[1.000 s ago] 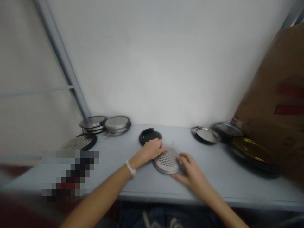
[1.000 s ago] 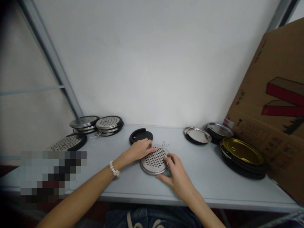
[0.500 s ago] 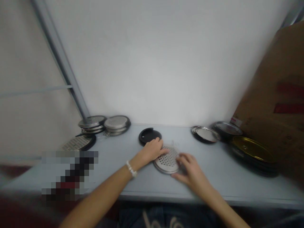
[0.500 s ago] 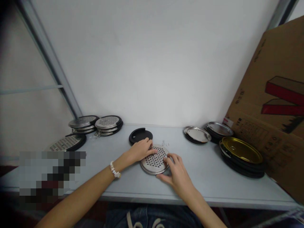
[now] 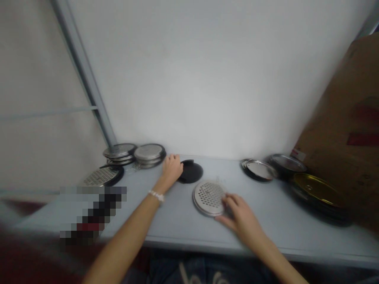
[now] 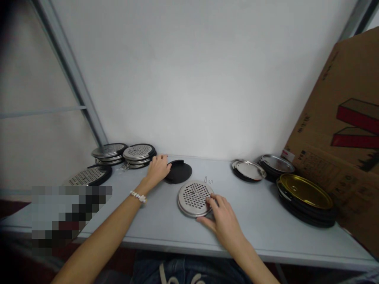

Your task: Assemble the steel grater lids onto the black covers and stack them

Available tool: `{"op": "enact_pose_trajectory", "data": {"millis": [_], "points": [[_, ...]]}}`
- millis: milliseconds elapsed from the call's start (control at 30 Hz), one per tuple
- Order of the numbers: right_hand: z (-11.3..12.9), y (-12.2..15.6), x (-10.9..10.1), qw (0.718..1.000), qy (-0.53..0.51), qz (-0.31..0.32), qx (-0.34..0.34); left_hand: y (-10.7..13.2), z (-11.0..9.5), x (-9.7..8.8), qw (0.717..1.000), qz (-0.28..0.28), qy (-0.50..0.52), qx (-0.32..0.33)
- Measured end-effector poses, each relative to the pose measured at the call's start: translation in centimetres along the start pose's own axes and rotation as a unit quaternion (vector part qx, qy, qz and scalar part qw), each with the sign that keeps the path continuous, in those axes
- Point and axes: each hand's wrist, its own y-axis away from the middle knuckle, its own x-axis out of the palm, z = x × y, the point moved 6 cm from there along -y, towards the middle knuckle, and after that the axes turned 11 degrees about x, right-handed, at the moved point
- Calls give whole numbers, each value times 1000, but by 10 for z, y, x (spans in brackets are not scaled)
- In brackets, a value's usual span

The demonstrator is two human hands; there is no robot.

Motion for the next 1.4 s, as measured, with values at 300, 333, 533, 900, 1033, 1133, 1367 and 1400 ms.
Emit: {"op": "enact_pose_trajectory", "data": {"millis": [300, 333, 533, 900, 1033, 1133, 1367, 1400], "points": [[1, 0, 1, 999, 36, -6, -2, -3, 22, 14, 989, 142, 46, 22], [1, 0, 1, 999, 40, -9, -4, -3, 22, 13, 988, 147, 48, 23], [-1, 0, 0, 997, 61, -38, -1, -2, 32, 5, 987, 151, 50, -1], [-1, -1, 0, 998, 52, -29, 7, -6, 10, 13, 964, 187, 145, 117], [0, 0, -1, 1000, 11, -12, 3, -2, -7, 17, 937, 219, 229, 147], [1, 0, -3, 1000, -22, -7, -9, 2, -15, 24, 905, 248, 315, 142], [-2, 0, -2, 998, -51, -15, -26, 6, -28, 33, 864, 289, 381, 158], [-2, 0, -1, 998, -53, -17, -26, 6, -30, 33, 863, 290, 381, 159]]}}
